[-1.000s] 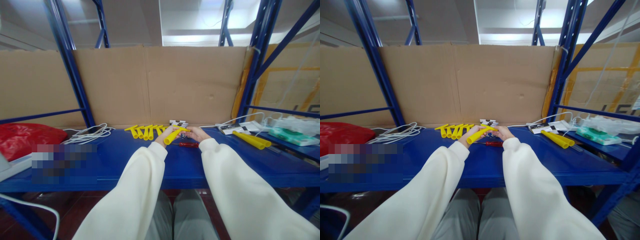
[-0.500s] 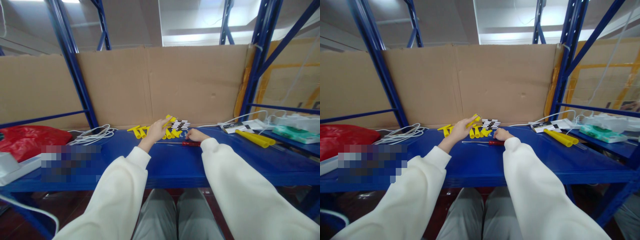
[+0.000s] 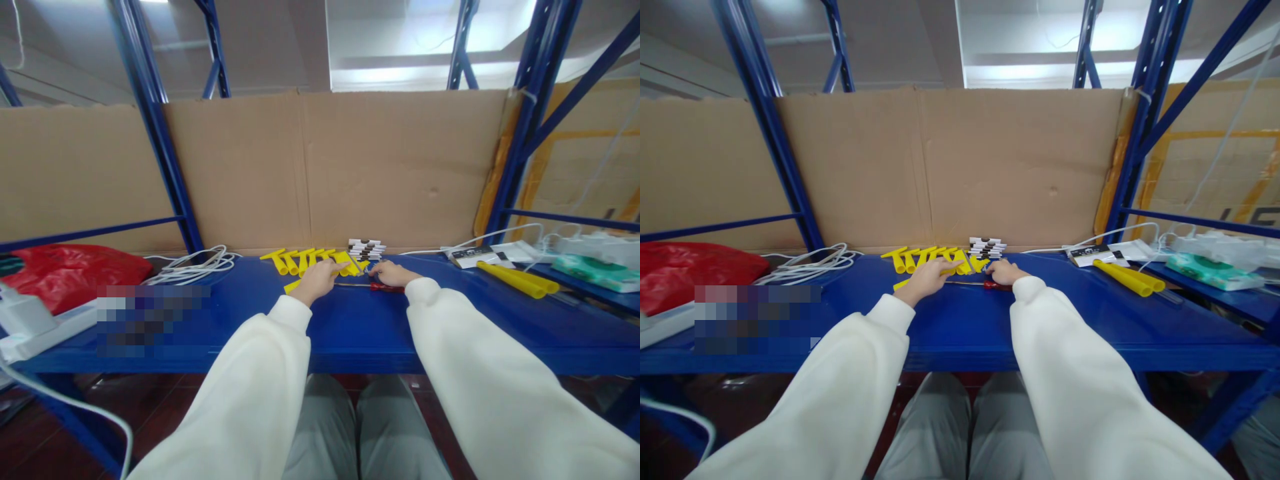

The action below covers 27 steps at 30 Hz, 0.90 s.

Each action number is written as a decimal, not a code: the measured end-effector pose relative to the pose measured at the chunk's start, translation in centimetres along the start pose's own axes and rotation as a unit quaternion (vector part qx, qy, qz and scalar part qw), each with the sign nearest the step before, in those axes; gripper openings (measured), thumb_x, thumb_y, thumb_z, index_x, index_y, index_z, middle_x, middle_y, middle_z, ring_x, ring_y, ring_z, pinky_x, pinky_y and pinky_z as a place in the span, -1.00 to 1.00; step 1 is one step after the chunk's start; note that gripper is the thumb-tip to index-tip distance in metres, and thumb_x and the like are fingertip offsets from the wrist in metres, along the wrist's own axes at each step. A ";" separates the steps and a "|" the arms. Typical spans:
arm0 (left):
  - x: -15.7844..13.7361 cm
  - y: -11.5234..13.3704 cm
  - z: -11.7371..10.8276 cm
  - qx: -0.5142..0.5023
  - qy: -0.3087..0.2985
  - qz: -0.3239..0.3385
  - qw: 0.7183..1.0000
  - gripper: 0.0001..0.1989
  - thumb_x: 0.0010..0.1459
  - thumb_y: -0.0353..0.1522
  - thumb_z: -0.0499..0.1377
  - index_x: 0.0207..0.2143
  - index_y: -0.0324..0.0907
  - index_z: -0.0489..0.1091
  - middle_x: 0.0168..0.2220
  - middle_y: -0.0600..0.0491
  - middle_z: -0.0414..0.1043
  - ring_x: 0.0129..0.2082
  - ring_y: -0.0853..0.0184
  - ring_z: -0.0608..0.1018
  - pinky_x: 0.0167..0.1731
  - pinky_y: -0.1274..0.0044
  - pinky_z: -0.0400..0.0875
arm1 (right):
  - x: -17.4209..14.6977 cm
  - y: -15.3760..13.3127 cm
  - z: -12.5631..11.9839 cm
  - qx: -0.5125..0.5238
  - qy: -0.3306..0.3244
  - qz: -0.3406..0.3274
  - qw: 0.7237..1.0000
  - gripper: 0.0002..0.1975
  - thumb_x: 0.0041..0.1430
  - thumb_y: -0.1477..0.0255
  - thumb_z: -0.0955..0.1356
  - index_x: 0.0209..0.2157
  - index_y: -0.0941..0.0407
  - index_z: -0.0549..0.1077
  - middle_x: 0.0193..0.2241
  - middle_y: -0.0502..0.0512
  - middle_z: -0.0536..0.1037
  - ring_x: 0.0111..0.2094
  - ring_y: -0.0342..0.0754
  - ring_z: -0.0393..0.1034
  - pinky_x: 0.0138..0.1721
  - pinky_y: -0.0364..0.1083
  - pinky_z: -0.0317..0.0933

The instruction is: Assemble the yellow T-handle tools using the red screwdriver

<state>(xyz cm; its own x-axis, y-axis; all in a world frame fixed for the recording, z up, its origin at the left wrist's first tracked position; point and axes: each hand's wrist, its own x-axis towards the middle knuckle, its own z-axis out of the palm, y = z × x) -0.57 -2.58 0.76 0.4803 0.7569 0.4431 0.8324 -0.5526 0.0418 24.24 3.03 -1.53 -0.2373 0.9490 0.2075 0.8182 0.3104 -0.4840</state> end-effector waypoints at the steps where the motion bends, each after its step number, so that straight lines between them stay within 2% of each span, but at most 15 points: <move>1: 0.0 0.0 0.1 0.000 -0.003 0.001 1.000 -0.50 0.24 -0.49 0.02 0.18 0.03 0.39 0.01 -0.06 0.51 0.01 0.18 0.52 0.03 0.38 0.37 | -0.1 -0.1 0.1 0.004 0.000 0.007 1.000 -0.75 -0.04 0.55 0.37 -0.37 -0.04 0.64 -0.06 0.09 0.59 0.18 0.24 0.24 0.26 0.33 -0.11; 3: 0.0 -0.1 0.3 -0.004 -0.007 -0.004 1.000 -0.51 0.23 -0.49 0.04 0.15 0.03 0.42 0.00 -0.07 0.51 0.00 0.17 0.53 0.04 0.37 0.36 | -0.2 -0.5 0.1 0.004 -0.001 0.022 1.000 -0.72 -0.06 0.58 0.37 -0.37 -0.05 0.64 -0.04 0.11 0.58 0.22 0.29 0.18 0.25 0.42 -0.19; 6: 0.0 -0.2 0.6 -0.010 -0.016 -0.014 1.000 -0.52 0.21 -0.49 0.08 0.13 0.02 0.44 -0.01 -0.09 0.52 0.00 0.15 0.52 0.06 0.34 0.34 | -0.5 -1.2 -0.1 -0.001 0.020 0.029 0.999 -0.72 -0.05 0.59 0.37 -0.35 -0.02 0.64 -0.02 0.14 0.56 0.22 0.30 0.19 0.25 0.41 -0.17; 9: -0.1 -0.2 0.8 -0.017 -0.022 -0.016 0.999 -0.53 0.22 -0.48 0.08 0.14 0.02 0.43 0.01 -0.11 0.51 0.01 0.12 0.51 0.06 0.30 0.33 | -0.9 -2.2 -0.3 0.055 0.036 -0.007 0.998 -0.84 0.01 0.50 0.37 -0.43 0.04 0.62 -0.13 0.12 0.62 0.10 0.21 0.33 0.23 0.26 0.01; 12: -0.1 -0.1 0.8 -0.021 -0.024 -0.018 0.999 -0.54 0.23 -0.47 0.07 0.13 0.01 0.44 0.01 -0.12 0.50 0.01 0.10 0.51 0.06 0.28 0.33 | -1.2 -3.2 -0.3 0.152 0.001 -0.069 0.986 -0.83 0.03 0.41 0.35 -0.54 0.09 0.58 -0.28 0.09 0.65 -0.08 0.08 0.46 0.14 0.06 0.18; 14: -0.1 0.1 0.7 -0.020 -0.026 -0.018 0.999 -0.54 0.23 -0.47 0.07 0.13 0.01 0.44 0.02 -0.12 0.50 0.02 0.11 0.51 0.06 0.29 0.33 | -1.6 -3.8 -0.2 0.186 -0.017 -0.083 0.979 -0.85 -0.01 0.38 0.38 -0.55 0.11 0.57 -0.31 0.08 0.65 -0.14 0.04 0.48 0.09 0.02 0.22; 18: 0.0 0.2 0.5 -0.018 -0.033 -0.022 0.999 -0.53 0.23 -0.46 0.07 0.16 0.01 0.41 0.04 -0.08 0.50 0.05 0.13 0.50 0.07 0.34 0.33 | -2.1 -4.4 -0.4 0.218 -0.012 -0.048 0.975 -0.92 -0.13 0.40 0.43 -0.56 0.12 0.57 -0.36 0.06 0.64 -0.18 0.03 0.48 0.03 -0.01 0.24; 23: -0.1 0.3 0.4 -0.017 -0.030 -0.026 0.999 -0.53 0.21 -0.47 0.09 0.15 0.00 0.42 0.06 -0.08 0.50 0.05 0.13 0.51 0.05 0.34 0.35 | -2.5 -3.6 -1.5 0.268 0.056 0.008 0.962 -0.88 -0.10 0.38 0.40 -0.56 0.13 0.56 -0.41 0.05 0.63 -0.17 0.03 0.46 0.01 -0.02 0.25; 25: -0.1 0.3 0.5 -0.019 -0.020 -0.023 0.999 -0.53 0.22 -0.46 0.09 0.16 0.00 0.42 0.04 -0.08 0.51 0.04 0.15 0.52 0.05 0.36 0.35 | -2.6 -3.4 -1.7 0.279 0.044 0.016 0.959 -0.88 -0.15 0.37 0.44 -0.57 0.13 0.56 -0.41 0.06 0.63 -0.16 0.04 0.46 0.03 0.00 0.23; 27: -0.1 0.3 0.6 -0.023 -0.009 -0.017 1.000 -0.54 0.23 -0.46 0.08 0.15 0.00 0.43 0.02 -0.08 0.51 0.02 0.16 0.53 0.05 0.37 0.35 | -2.7 -3.5 -1.6 0.292 0.007 -0.002 0.956 -0.85 -0.19 0.33 0.48 -0.56 0.13 0.57 -0.39 0.07 0.63 -0.15 0.05 0.47 0.07 0.02 0.20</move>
<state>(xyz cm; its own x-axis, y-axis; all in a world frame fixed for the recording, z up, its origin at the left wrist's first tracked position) -0.22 -2.60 0.25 0.4562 0.7817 0.4253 0.8355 -0.5407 0.0975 22.82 -0.74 0.93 -0.2304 0.9480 0.2194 0.3846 0.2958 -0.8744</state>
